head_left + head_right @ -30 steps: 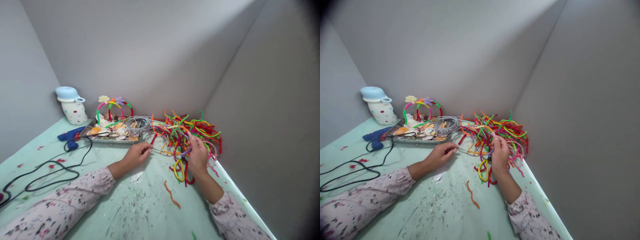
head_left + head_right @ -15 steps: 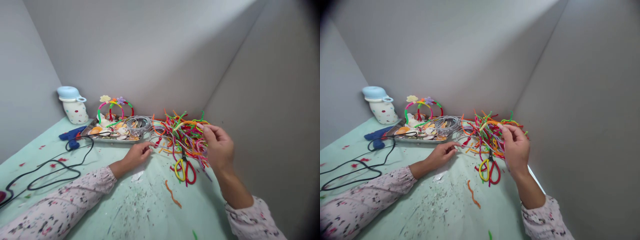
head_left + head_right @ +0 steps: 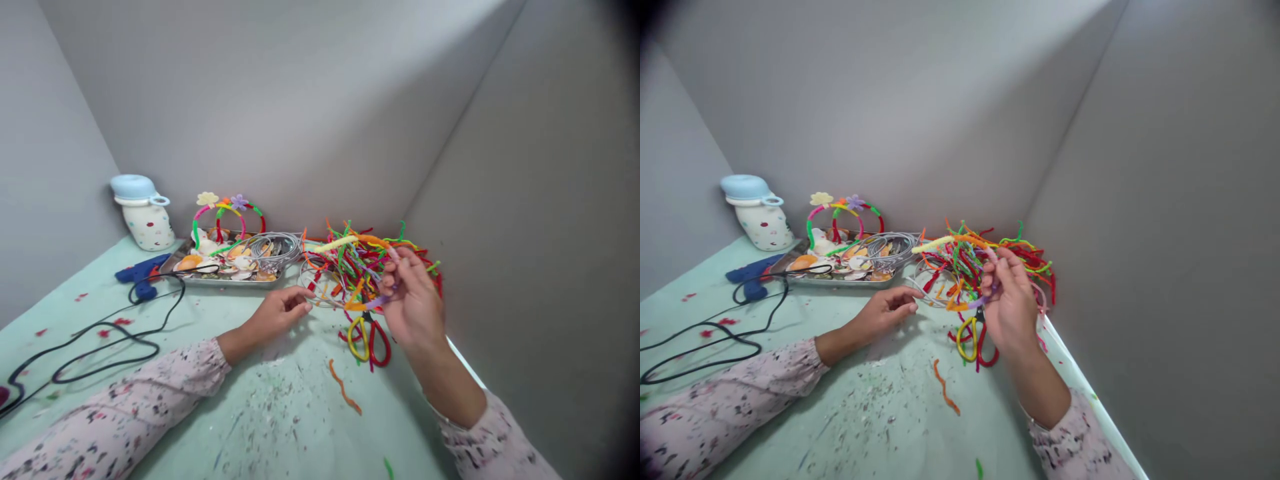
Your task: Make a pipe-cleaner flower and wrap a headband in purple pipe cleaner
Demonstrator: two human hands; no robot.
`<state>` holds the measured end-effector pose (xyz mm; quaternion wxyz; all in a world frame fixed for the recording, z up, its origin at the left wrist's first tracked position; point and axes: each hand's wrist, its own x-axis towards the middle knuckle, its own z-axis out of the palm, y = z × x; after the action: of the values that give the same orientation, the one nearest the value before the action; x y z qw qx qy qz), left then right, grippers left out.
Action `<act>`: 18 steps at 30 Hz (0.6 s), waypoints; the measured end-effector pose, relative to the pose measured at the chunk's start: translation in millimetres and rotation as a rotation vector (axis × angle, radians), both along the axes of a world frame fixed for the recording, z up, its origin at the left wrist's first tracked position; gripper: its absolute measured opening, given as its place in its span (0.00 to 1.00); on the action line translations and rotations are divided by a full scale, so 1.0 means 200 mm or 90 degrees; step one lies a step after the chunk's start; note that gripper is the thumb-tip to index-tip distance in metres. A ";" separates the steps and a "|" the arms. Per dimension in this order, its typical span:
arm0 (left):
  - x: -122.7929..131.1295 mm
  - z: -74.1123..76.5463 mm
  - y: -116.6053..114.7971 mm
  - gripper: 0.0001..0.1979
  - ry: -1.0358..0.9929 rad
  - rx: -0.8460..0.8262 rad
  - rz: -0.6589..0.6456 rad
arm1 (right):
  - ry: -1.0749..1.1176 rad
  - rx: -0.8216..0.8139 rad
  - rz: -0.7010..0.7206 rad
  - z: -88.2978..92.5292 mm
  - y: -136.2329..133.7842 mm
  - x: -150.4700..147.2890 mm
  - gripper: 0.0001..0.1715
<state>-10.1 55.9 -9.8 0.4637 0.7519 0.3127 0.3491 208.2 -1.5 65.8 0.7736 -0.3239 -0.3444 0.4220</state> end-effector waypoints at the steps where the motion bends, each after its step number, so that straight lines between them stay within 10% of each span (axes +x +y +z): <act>1: 0.01 0.00 -0.02 0.16 -0.018 -0.036 -0.021 | 0.016 -0.015 0.020 -0.04 0.01 -0.03 0.12; 18: 0.02 -0.01 0.02 0.13 -0.152 -0.224 0.037 | -0.100 -0.221 0.168 -0.43 0.06 -0.19 0.16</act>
<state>-5.1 59.4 -12.2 0.6112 0.6036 0.3327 0.3890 170.9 11.1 -20.9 0.6152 -0.4365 -0.3651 0.5456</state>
